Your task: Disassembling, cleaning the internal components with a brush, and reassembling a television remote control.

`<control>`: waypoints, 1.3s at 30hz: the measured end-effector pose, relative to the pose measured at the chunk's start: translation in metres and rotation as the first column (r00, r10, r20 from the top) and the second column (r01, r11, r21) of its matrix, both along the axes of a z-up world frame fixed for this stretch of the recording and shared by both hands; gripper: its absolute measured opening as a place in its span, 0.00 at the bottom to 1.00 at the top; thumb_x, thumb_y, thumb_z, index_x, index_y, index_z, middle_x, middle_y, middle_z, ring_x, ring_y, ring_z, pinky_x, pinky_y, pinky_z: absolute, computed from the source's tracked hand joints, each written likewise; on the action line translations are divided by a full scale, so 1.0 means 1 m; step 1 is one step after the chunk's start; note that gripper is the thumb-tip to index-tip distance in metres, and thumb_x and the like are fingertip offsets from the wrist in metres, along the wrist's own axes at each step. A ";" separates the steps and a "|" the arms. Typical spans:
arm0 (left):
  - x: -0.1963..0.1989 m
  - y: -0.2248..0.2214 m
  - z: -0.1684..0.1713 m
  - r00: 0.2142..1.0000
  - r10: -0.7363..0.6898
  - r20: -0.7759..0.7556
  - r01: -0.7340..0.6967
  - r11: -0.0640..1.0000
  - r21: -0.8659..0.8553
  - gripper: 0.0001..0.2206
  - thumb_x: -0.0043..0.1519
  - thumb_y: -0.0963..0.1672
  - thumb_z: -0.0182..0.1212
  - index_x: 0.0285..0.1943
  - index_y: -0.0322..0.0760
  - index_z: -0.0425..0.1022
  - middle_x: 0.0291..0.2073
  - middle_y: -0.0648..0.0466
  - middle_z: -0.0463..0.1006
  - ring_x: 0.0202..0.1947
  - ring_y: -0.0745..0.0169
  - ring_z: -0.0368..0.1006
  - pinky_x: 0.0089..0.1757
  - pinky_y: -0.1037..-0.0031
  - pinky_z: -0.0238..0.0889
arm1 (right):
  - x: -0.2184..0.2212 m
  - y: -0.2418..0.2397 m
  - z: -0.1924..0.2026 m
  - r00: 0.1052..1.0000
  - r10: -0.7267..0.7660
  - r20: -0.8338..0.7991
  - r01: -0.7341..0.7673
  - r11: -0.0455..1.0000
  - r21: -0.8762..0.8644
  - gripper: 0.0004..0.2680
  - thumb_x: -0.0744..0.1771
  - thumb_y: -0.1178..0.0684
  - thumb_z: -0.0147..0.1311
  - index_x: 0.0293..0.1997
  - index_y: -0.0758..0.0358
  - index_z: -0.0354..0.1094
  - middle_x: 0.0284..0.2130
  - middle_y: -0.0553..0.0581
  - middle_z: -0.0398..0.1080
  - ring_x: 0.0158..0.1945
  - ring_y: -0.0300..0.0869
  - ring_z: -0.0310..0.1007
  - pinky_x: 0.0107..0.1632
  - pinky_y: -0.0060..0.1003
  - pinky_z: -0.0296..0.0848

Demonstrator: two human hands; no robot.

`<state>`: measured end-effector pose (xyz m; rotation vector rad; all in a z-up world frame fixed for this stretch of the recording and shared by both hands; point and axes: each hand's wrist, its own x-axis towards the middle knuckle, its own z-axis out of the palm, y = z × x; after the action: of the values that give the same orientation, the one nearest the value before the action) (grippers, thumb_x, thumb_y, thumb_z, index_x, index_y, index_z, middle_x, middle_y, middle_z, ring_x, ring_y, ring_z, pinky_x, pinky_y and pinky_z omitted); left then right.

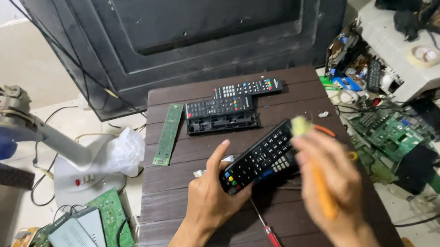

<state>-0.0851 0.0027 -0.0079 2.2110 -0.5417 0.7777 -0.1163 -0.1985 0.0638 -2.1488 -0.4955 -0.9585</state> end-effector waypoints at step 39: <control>0.051 -0.021 -0.011 0.327 -0.944 0.040 -0.066 -0.065 -0.996 0.36 0.69 0.62 0.31 0.76 0.37 0.56 0.47 0.42 0.76 0.44 0.44 0.78 0.42 0.59 0.75 | 0.009 0.009 0.003 0.910 0.393 -0.132 -0.400 0.916 -0.031 0.09 0.65 0.64 0.55 0.50 0.67 0.73 0.47 0.59 0.76 0.44 0.46 0.82 0.47 0.35 0.81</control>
<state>-0.0344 -0.0180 -0.0187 0.5892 -0.2629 -0.4320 -0.1074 -0.1894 0.0672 -2.0304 -0.8677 -0.5861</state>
